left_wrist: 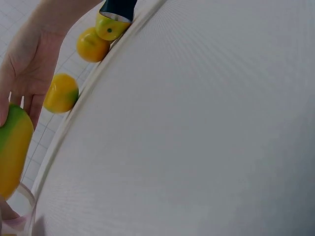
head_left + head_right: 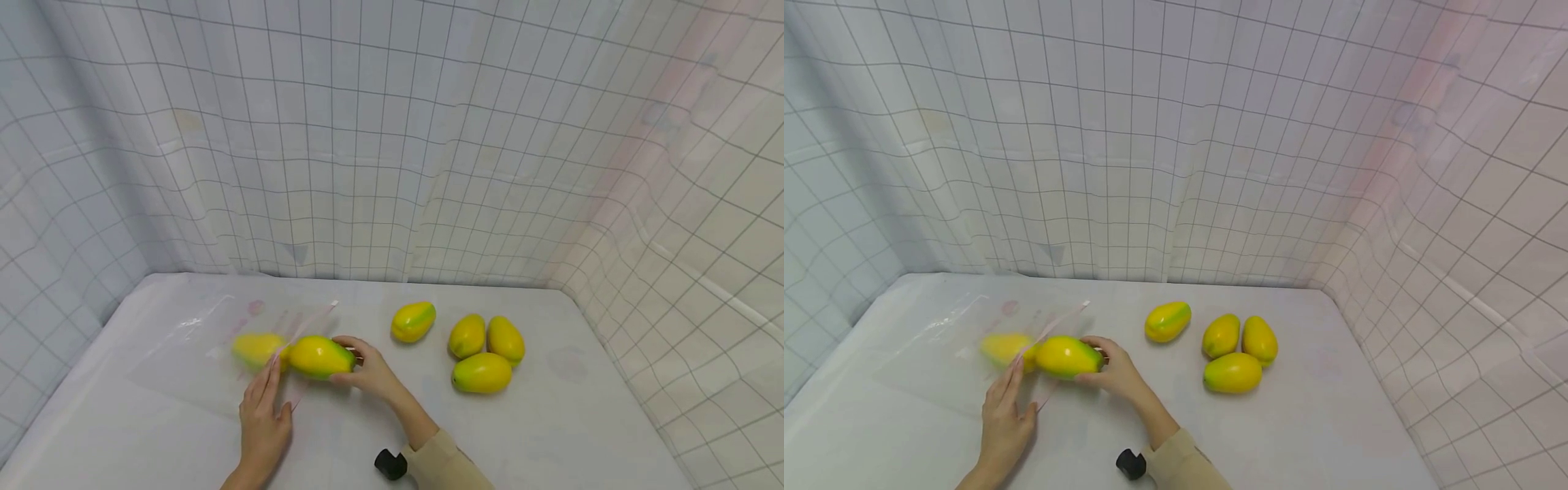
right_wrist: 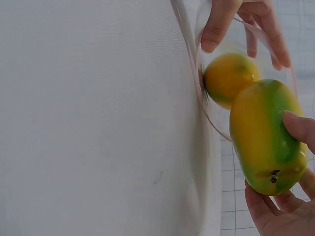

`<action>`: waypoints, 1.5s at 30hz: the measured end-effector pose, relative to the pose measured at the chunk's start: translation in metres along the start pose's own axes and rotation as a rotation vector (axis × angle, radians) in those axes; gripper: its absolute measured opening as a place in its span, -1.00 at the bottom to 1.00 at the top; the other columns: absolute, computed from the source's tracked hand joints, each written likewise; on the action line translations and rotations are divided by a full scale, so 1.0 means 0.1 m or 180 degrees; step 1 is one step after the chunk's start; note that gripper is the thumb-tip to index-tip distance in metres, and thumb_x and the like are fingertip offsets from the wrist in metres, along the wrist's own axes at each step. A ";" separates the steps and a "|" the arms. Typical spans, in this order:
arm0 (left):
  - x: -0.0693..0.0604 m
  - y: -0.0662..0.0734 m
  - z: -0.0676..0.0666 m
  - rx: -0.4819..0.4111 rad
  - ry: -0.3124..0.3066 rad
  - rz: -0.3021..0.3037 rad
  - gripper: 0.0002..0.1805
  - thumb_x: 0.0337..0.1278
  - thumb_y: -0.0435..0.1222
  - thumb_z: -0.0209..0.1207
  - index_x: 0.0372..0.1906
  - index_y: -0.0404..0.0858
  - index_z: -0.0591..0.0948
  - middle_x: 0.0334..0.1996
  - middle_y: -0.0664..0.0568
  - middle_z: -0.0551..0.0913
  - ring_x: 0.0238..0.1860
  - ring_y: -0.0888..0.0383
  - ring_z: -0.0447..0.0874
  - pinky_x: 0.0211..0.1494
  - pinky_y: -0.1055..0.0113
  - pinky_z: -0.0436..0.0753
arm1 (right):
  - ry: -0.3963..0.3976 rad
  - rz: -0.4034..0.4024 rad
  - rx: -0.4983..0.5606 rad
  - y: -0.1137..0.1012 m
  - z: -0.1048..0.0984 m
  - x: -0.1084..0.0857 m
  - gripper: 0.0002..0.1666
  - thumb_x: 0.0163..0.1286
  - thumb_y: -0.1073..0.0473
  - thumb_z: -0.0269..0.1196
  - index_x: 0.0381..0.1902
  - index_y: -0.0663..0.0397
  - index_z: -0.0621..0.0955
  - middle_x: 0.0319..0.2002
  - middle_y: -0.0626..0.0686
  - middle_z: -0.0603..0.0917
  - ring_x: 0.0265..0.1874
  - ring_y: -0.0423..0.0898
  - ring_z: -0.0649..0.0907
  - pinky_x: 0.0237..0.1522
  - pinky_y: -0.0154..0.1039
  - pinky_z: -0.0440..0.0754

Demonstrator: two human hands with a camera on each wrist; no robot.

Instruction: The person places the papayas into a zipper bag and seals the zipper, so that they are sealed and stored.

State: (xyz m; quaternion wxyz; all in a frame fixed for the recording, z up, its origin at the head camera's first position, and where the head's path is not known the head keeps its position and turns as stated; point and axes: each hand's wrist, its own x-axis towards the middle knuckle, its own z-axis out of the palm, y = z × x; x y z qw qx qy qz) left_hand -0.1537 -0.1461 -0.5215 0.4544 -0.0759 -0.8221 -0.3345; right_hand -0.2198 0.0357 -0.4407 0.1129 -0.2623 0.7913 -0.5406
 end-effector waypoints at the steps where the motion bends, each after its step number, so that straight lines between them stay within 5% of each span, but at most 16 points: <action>1: 0.00 0.00 0.00 -0.0001 0.0006 0.0006 0.00 -0.83 -0.76 0.20 0.19 -0.42 0.40 0.12 -0.26 0.44 0.01 -0.25 0.34 -0.18 0.06 0.24 | -0.0007 0.0000 0.0016 0.01 0.02 0.01 -0.34 0.09 0.35 0.30 0.19 0.24 0.40 0.16 0.15 0.46 0.08 0.00 0.45 0.13 -0.20 0.38; 13: 0.00 -0.02 0.00 0.0012 0.0000 0.0055 0.05 -0.88 -0.77 0.22 0.20 -0.40 0.39 0.12 -0.25 0.44 -0.01 -0.24 0.35 -0.21 0.05 0.24 | 0.0159 -0.0048 -0.0113 0.36 0.26 0.25 -0.31 0.07 0.21 0.34 0.21 0.02 0.41 0.15 0.02 0.48 0.06 -0.12 0.46 0.05 -0.30 0.41; 26: -0.01 -0.02 -0.01 0.0051 0.0005 0.0057 0.01 -0.86 -0.77 0.21 0.19 -0.41 0.40 0.07 -0.29 0.45 0.00 -0.23 0.33 -0.24 0.06 0.23 | 0.0249 -0.0350 -0.0556 0.40 0.42 0.36 -0.31 0.03 0.17 0.38 0.17 0.09 0.46 -0.02 0.05 0.52 -0.07 -0.20 0.47 -0.01 -0.35 0.43; 38: -0.01 -0.01 -0.01 0.0076 -0.0041 0.0017 0.02 -0.85 -0.77 0.23 0.19 -0.41 0.41 0.11 -0.26 0.44 0.03 -0.21 0.34 -0.26 0.10 0.22 | 0.0466 -0.0181 -0.0680 0.35 0.56 0.43 -0.35 0.01 0.08 0.40 0.08 0.09 0.47 -0.03 0.01 0.55 -0.11 -0.23 0.51 -0.08 -0.40 0.47; 45: 0.00 -0.01 0.00 0.0078 -0.0019 0.0048 0.01 -0.88 -0.77 0.23 0.17 -0.43 0.42 0.11 -0.26 0.45 0.01 -0.23 0.35 -0.27 0.07 0.24 | 0.0530 -0.0317 -0.0825 0.32 0.57 0.44 -0.38 0.00 0.15 0.40 0.07 0.12 0.51 -0.10 0.05 0.53 -0.18 -0.22 0.50 -0.15 -0.44 0.49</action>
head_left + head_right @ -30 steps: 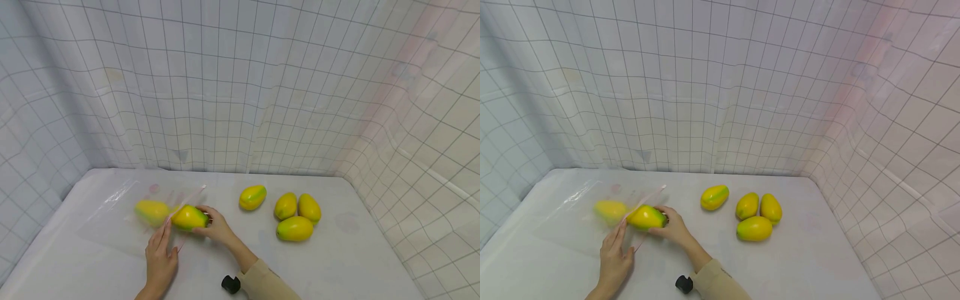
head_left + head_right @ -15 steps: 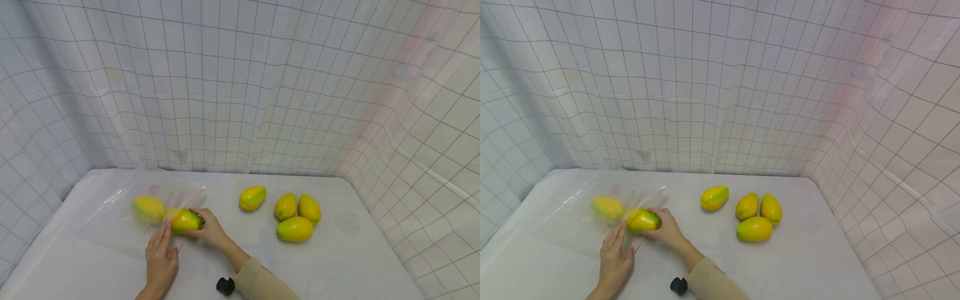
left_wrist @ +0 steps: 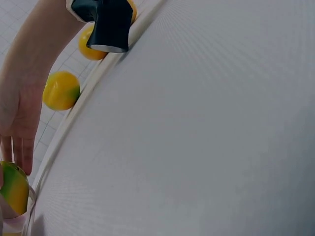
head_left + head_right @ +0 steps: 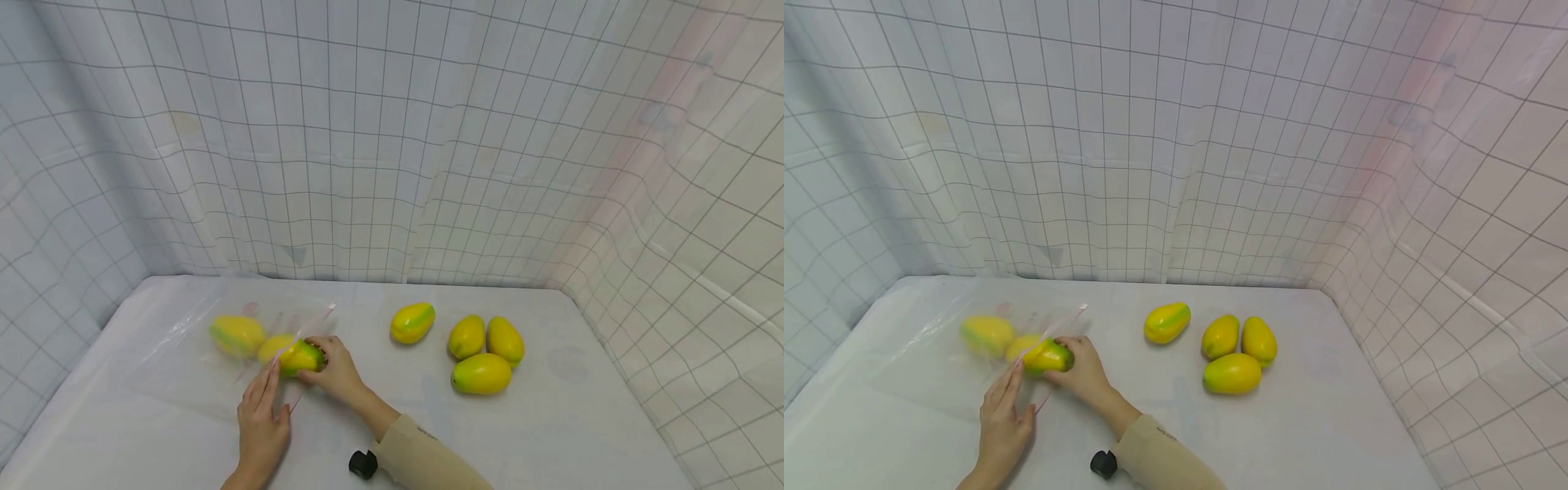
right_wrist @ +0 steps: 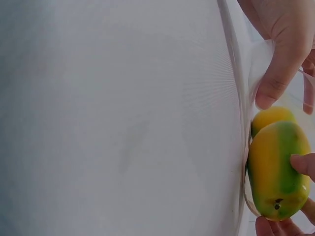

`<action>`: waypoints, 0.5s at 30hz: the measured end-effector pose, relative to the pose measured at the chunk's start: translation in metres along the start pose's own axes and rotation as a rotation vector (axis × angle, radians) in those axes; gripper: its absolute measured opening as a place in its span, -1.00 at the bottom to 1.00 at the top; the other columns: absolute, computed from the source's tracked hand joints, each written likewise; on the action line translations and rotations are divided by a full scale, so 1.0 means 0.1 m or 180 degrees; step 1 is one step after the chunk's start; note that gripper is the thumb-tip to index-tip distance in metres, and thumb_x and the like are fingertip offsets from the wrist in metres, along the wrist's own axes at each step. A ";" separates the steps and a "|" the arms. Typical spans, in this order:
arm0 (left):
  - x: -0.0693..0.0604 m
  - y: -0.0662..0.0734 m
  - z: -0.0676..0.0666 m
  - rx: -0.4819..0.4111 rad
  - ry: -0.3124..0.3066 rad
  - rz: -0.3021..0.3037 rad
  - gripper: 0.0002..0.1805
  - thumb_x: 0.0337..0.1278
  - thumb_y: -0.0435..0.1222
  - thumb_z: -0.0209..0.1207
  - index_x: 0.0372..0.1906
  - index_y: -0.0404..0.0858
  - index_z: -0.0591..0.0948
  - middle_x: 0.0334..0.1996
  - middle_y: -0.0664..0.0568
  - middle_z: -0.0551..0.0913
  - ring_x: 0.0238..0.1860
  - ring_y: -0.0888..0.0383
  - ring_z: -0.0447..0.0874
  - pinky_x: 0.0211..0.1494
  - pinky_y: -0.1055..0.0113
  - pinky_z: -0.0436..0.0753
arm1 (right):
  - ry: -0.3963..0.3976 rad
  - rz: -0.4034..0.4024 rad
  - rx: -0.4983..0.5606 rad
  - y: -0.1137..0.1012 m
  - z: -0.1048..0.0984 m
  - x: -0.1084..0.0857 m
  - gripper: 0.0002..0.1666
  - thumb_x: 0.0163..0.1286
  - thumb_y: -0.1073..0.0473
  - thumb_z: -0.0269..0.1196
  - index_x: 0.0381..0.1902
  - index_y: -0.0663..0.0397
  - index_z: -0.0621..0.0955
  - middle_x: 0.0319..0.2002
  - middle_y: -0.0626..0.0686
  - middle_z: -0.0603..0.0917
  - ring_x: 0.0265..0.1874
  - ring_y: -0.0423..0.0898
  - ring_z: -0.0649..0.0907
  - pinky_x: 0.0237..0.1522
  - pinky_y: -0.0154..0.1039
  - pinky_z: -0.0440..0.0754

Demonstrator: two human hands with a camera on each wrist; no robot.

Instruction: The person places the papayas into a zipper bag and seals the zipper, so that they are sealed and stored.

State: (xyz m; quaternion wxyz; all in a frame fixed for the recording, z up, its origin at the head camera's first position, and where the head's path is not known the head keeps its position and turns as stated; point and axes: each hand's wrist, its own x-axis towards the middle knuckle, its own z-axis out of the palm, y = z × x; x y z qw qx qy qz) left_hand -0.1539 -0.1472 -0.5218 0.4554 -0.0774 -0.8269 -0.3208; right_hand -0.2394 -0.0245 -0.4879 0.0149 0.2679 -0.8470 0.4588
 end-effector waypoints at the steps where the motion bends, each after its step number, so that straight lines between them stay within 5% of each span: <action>1: 0.00 0.00 0.00 -0.0003 -0.0003 -0.0002 0.00 -0.87 -0.77 0.23 0.17 -0.43 0.42 0.11 -0.27 0.44 0.01 -0.23 0.35 -0.27 0.07 0.24 | -0.0017 -0.0015 0.0015 0.00 0.00 0.00 -0.39 0.01 0.18 0.39 0.07 0.15 0.51 -0.09 0.07 0.53 -0.17 -0.21 0.51 -0.15 -0.44 0.51; 7: -0.02 -0.01 0.00 0.0018 -0.0048 -0.0034 0.01 -0.86 -0.77 0.23 0.18 -0.42 0.41 0.11 -0.27 0.43 0.01 -0.22 0.33 -0.26 0.09 0.23 | -0.0054 0.0106 0.0437 0.00 -0.01 -0.01 -0.41 0.01 0.35 0.36 0.06 0.28 0.47 -0.01 0.14 0.55 -0.06 -0.09 0.57 -0.16 -0.46 0.53; 15: -0.02 -0.02 0.00 0.0021 0.0009 0.0010 0.02 -0.87 -0.76 0.22 0.18 -0.39 0.42 0.12 -0.24 0.45 0.00 -0.22 0.36 -0.27 0.06 0.25 | 0.0227 0.0025 0.0624 0.03 0.05 0.03 -0.44 0.01 0.35 0.36 0.03 0.33 0.50 -0.05 0.18 0.54 -0.07 -0.02 0.59 -0.13 -0.41 0.54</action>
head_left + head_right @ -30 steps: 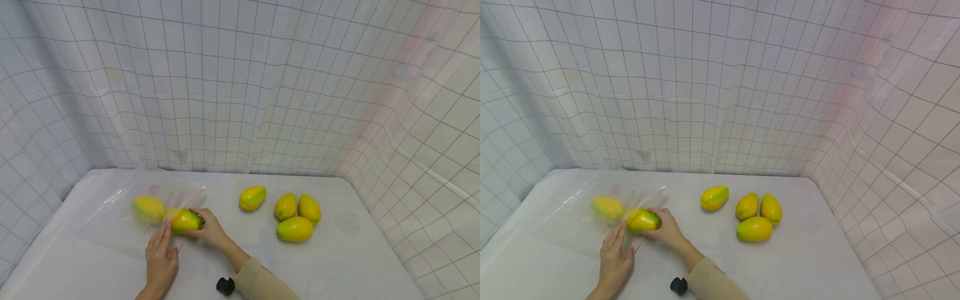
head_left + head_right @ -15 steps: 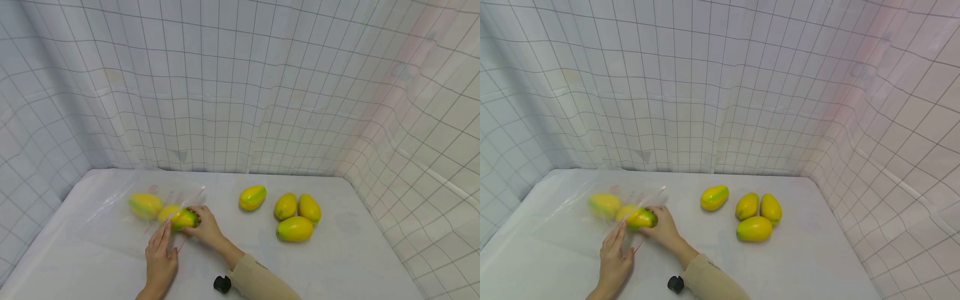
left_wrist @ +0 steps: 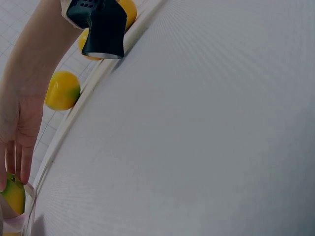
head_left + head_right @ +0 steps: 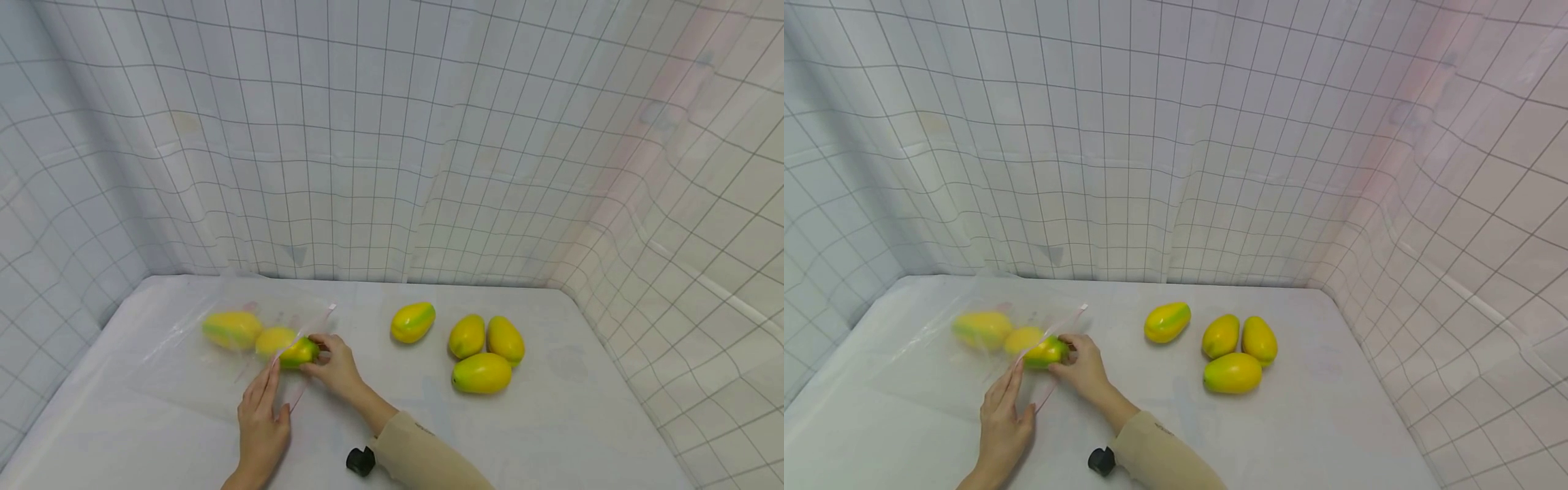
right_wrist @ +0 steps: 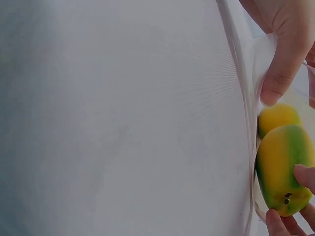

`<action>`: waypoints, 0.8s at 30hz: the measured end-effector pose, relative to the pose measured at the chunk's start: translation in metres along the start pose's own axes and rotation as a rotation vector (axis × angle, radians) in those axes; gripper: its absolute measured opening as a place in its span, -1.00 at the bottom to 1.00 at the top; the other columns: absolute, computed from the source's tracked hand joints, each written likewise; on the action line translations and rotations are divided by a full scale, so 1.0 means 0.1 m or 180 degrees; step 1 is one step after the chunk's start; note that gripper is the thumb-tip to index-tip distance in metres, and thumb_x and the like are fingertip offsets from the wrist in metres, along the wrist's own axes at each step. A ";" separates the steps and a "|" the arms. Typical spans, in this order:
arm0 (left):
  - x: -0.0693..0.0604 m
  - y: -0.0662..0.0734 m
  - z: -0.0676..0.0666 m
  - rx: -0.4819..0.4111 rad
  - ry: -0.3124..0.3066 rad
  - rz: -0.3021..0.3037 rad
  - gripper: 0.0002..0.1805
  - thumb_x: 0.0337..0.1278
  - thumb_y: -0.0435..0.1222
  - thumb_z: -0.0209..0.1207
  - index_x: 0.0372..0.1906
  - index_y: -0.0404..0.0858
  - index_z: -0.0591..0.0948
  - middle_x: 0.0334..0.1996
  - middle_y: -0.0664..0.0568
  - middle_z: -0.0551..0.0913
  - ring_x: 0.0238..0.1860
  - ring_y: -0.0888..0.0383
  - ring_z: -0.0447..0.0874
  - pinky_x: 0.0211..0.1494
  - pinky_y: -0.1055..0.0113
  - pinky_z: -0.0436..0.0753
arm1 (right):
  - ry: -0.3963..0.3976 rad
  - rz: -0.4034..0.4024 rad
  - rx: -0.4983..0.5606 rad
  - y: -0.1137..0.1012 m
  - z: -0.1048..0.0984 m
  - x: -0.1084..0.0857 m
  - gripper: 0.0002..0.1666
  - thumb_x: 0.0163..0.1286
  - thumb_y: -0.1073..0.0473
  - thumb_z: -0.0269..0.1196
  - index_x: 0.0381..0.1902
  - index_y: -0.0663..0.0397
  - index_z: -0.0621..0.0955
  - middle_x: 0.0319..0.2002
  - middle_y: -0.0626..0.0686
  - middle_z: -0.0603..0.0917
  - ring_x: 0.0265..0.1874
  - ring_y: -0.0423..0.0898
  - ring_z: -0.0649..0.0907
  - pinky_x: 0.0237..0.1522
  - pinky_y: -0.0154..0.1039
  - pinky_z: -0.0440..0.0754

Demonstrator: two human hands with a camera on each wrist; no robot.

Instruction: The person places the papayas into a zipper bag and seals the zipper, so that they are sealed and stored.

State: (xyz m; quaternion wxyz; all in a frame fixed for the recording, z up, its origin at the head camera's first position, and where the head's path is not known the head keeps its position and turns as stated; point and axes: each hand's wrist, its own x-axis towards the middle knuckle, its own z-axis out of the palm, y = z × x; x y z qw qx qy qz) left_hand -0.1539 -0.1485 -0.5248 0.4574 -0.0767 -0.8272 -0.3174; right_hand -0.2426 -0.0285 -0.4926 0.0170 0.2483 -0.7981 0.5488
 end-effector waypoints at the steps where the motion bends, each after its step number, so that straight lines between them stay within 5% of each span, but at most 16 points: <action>1: 0.00 0.00 0.00 0.0003 0.0003 0.0004 0.02 -0.87 -0.76 0.22 0.18 -0.39 0.42 0.12 -0.24 0.45 0.00 -0.22 0.36 -0.27 0.05 0.25 | 0.0040 -0.0007 0.0026 0.01 0.01 0.01 -0.45 0.02 0.35 0.36 0.02 0.34 0.50 -0.06 0.18 0.54 -0.08 -0.01 0.59 -0.13 -0.40 0.55; 8: 0.01 0.01 0.00 -0.0011 -0.0007 0.0009 0.02 -0.88 -0.76 0.21 0.18 -0.41 0.42 0.13 -0.24 0.44 -0.02 -0.22 0.36 -0.24 0.03 0.25 | 0.0267 0.0239 0.0420 -0.07 0.05 0.03 -0.50 0.02 0.38 0.34 -0.04 0.41 0.50 -0.06 0.24 0.57 -0.09 0.05 0.59 -0.11 -0.28 0.56; 13: 0.01 0.00 0.01 -0.0025 0.0034 0.0038 0.02 -0.89 -0.75 0.20 0.17 -0.39 0.43 0.12 -0.24 0.45 -0.02 -0.22 0.36 -0.24 0.03 0.25 | 0.0441 0.0163 0.0479 -0.12 0.10 0.04 -0.52 -0.01 0.43 0.34 -0.08 0.49 0.49 -0.12 0.32 0.54 -0.12 0.18 0.58 -0.13 -0.17 0.58; 24: 0.02 -0.01 0.02 -0.0079 0.0069 0.0033 -0.01 -0.87 -0.73 0.19 0.16 -0.40 0.44 0.14 -0.22 0.45 0.00 -0.22 0.37 -0.23 0.03 0.26 | 0.0642 0.0321 0.0502 0.05 0.26 0.10 -0.51 -0.01 0.31 0.38 -0.09 0.36 0.52 -0.13 0.16 0.58 -0.14 0.01 0.60 -0.15 -0.36 0.57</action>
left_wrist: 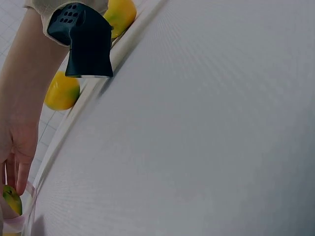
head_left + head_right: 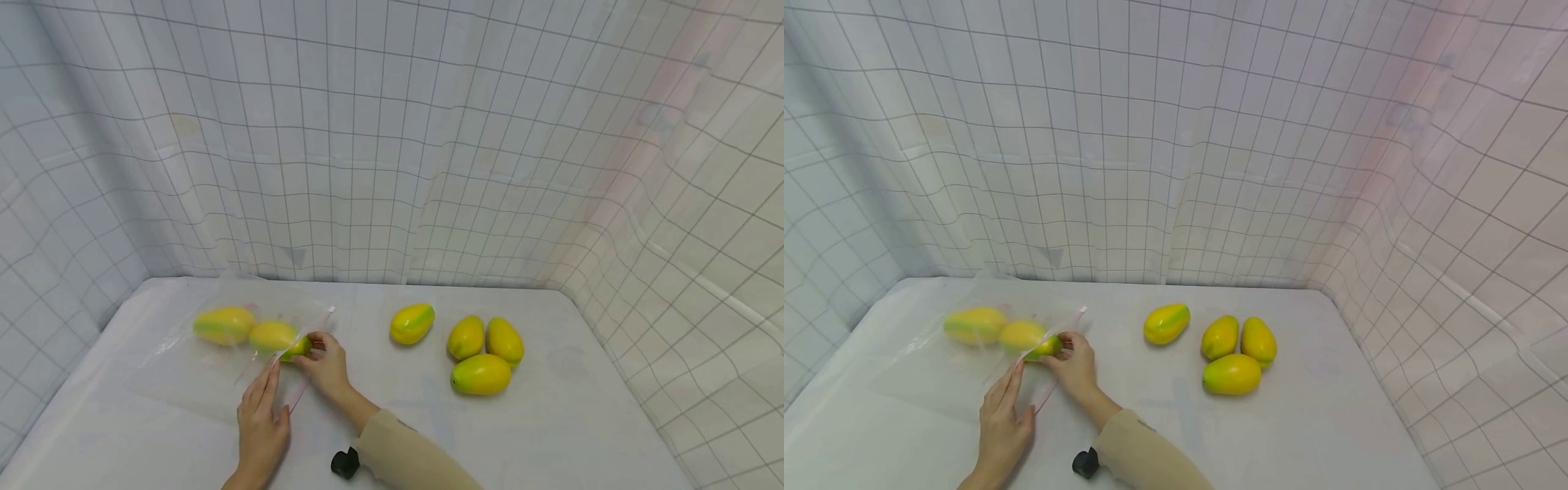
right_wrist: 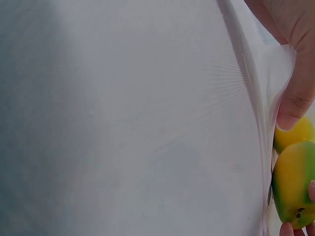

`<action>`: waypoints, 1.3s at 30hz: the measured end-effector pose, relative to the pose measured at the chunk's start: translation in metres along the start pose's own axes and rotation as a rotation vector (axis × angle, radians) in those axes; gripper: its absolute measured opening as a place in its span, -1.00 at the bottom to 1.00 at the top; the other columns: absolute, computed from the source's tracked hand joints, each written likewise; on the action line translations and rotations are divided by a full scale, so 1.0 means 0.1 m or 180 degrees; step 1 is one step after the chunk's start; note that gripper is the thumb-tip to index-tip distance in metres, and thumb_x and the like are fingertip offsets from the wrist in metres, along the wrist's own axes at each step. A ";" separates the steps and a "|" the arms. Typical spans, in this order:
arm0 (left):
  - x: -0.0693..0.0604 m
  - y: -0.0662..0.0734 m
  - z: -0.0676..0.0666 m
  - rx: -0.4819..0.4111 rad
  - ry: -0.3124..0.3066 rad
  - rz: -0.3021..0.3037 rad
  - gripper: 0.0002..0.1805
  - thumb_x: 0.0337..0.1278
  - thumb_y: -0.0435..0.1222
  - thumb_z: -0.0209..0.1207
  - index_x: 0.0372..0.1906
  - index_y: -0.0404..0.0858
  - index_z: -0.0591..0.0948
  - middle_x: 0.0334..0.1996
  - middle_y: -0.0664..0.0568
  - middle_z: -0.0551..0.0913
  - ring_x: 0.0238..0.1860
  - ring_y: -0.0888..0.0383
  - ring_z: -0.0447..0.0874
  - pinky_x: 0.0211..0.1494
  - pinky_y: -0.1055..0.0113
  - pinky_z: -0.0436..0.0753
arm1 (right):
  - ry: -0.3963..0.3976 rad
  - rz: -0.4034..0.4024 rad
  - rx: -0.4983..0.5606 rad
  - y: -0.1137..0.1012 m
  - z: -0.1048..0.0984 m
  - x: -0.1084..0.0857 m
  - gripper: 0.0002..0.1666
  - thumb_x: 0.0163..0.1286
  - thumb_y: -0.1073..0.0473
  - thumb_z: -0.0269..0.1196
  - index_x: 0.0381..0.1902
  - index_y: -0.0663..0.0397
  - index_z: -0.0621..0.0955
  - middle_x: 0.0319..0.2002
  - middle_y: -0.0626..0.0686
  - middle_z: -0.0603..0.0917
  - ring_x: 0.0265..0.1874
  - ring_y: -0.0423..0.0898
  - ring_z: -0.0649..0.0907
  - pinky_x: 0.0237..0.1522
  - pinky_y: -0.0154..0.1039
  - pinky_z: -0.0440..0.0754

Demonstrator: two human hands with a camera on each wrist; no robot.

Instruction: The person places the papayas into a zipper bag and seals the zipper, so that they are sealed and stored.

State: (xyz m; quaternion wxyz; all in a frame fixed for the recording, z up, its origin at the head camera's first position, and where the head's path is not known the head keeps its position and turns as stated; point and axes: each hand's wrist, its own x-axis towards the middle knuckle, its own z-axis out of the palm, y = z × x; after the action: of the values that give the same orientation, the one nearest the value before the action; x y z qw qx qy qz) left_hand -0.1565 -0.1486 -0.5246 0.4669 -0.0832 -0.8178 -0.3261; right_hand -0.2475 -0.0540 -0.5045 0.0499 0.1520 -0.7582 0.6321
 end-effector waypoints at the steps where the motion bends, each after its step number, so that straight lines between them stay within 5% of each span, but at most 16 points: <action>1: 0.00 0.00 0.00 0.0008 0.0004 0.0001 -0.01 -0.87 -0.73 0.19 0.16 -0.39 0.44 0.14 -0.21 0.45 0.00 -0.22 0.37 -0.23 0.02 0.27 | 0.0008 0.0019 0.0012 -0.01 0.01 0.00 -0.51 -0.02 0.32 0.39 -0.10 0.36 0.52 -0.13 0.16 0.58 -0.14 0.01 0.60 -0.16 -0.36 0.57; 27: 0.01 0.02 -0.03 0.0043 -0.0062 0.0011 0.03 -0.88 -0.76 0.20 0.19 -0.39 0.40 0.12 -0.26 0.44 -0.01 -0.24 0.36 -0.23 0.00 0.25 | -0.0255 0.0267 0.0030 -0.07 -0.10 -0.01 -0.53 0.03 0.36 0.32 -0.04 0.32 0.54 -0.06 0.17 0.60 -0.06 0.00 0.60 -0.07 -0.30 0.54; 39: 0.01 0.02 -0.02 0.0044 -0.0056 0.0005 0.00 -0.89 -0.77 0.21 0.16 -0.41 0.43 0.12 -0.24 0.45 0.00 -0.22 0.36 -0.21 0.00 0.26 | -0.0203 0.0236 0.0330 -0.16 -0.64 -0.02 -0.50 0.10 0.36 0.29 0.04 0.34 0.48 0.02 0.28 0.53 -0.01 0.18 0.54 0.01 -0.20 0.50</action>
State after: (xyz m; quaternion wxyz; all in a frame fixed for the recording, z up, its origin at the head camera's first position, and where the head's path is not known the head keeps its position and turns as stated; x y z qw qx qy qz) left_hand -0.1551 -0.1481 -0.5220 0.4605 -0.0836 -0.8241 -0.3193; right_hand -0.2487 0.0063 -0.4776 -0.0056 0.1463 -0.7307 0.6668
